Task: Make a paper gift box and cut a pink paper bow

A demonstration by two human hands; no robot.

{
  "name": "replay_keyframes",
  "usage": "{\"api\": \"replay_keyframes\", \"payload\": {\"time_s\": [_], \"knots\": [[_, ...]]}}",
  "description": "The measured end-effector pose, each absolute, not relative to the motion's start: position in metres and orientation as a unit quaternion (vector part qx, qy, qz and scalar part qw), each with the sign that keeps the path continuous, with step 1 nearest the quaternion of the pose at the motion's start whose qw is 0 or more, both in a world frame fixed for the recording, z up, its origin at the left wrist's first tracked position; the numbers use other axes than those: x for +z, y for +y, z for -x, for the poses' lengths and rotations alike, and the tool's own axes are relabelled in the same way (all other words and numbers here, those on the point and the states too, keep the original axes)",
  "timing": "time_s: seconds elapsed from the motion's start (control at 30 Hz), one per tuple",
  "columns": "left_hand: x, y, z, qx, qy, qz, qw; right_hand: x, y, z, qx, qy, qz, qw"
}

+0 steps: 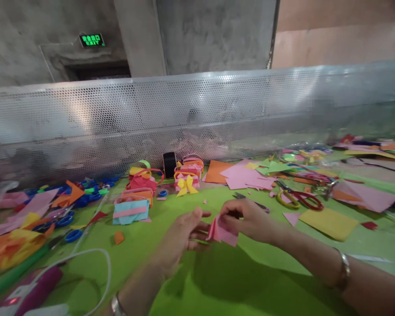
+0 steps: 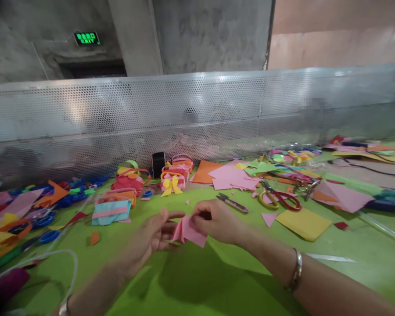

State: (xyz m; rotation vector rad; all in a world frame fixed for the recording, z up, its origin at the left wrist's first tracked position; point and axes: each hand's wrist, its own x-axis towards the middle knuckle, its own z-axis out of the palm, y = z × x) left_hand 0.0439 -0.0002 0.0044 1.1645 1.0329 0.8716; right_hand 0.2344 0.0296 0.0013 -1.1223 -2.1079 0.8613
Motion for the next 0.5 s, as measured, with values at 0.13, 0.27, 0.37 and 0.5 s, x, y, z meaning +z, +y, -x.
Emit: {"api": "replay_keyframes", "payload": {"time_s": [0.13, 0.27, 0.37, 0.5], "knots": [[0.0007, -0.0001, -0.0447, 0.360, 0.459, -0.580, 0.568, 0.0037, 0.0216, -0.2303, 0.183, -0.811, 0.452, 0.324], [0.0026, -0.0026, -0.0480, 0.359, 0.457, -0.600, 0.550, 0.0021, 0.0184, -0.2291, 0.133, -0.817, 0.446, 0.339], [0.0055, -0.0029, -0.0502, 0.374, 0.450, -0.579, 0.568, 0.0016, 0.0201, -0.2310, 0.139, -0.822, 0.433, 0.342], [0.0069, -0.0012, -0.0525, 0.392, 0.444, -0.565, 0.575, 0.0027, 0.0242, -0.2325, 0.161, -0.823, 0.419, 0.348]]}}
